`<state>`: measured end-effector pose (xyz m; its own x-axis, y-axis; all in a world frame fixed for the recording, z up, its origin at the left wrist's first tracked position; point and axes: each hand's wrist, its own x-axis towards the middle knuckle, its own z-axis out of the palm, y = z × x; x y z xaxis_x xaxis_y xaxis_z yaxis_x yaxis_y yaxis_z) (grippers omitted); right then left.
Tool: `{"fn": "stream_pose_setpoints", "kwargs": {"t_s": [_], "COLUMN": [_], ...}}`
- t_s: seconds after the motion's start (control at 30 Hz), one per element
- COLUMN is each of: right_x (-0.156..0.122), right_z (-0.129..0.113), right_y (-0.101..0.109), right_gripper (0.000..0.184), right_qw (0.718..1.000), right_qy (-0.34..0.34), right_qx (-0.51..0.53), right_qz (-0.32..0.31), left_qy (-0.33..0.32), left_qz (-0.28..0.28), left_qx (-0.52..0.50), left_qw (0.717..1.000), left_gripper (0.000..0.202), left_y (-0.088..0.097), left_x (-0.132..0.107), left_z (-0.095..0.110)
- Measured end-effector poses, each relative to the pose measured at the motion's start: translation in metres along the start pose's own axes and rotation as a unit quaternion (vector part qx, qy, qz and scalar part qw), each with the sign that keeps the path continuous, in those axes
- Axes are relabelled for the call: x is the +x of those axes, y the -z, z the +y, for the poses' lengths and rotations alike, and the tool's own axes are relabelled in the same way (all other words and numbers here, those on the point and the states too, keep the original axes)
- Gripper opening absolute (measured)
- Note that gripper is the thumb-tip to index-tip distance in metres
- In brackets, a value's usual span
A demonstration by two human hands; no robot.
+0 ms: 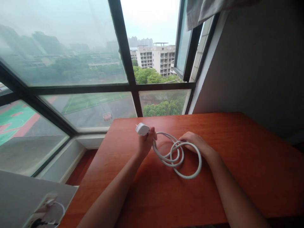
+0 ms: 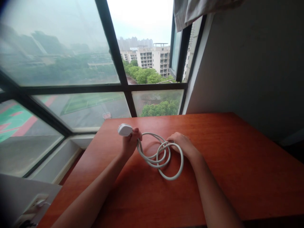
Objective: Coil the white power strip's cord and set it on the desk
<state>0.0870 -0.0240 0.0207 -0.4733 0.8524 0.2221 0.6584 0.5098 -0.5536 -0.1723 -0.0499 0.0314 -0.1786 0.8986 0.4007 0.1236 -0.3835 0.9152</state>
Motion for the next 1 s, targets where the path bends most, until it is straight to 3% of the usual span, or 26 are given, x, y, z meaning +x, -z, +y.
{"fn": "stream_pose_setpoints", "kwargs": {"t_s": [0.13,0.33,0.43,0.6,0.67,0.77,0.83,0.9,0.93,1.0], "right_x": [-0.001,-0.008,-0.016,-0.025,-0.023,-0.014,-0.008,-0.001,0.001,0.007], "right_z": [0.021,0.057,0.066,0.069,0.067,0.058,0.047,0.030,0.021,0.000], "right_y": [0.010,0.026,0.040,0.051,0.048,0.041,0.036,0.031,0.027,0.016], "right_gripper": [0.021,0.032,0.034,0.029,0.027,0.026,0.027,0.027,0.026,0.025], "right_qw": [0.979,0.845,0.794,0.762,0.758,0.742,0.731,0.730,0.738,0.772], "right_qy": [-0.107,-0.266,-0.299,-0.315,-0.313,-0.296,-0.264,-0.220,-0.204,-0.182], "right_qx": [0.110,0.360,0.396,0.407,0.398,0.427,0.514,0.596,0.611,0.586], "right_qz": [0.131,0.293,0.351,0.393,0.412,0.423,0.363,0.254,0.204,0.167], "left_qy": [0.001,0.005,0.029,0.080,0.095,0.106,0.116,0.145,0.154,0.164], "left_qz": [0.138,0.235,0.343,0.435,0.443,0.402,0.348,0.276,0.250,0.228], "left_qx": [-0.092,-0.129,-0.158,-0.147,-0.149,-0.171,-0.196,-0.256,-0.294,-0.347], "left_qw": [0.986,0.963,0.925,0.885,0.879,0.893,0.910,0.915,0.909,0.895], "left_gripper": [0.052,0.047,0.045,0.043,0.042,0.044,0.045,0.050,0.051,0.052], "left_y": [0.006,0.028,0.056,0.115,0.125,0.113,0.094,0.074,0.065,0.052], "left_x": [0.009,0.032,0.048,0.067,0.069,0.064,0.059,0.054,0.052,0.047], "left_z": [0.006,0.006,0.004,-0.003,-0.007,-0.009,-0.009,-0.006,-0.004,0.000]}}
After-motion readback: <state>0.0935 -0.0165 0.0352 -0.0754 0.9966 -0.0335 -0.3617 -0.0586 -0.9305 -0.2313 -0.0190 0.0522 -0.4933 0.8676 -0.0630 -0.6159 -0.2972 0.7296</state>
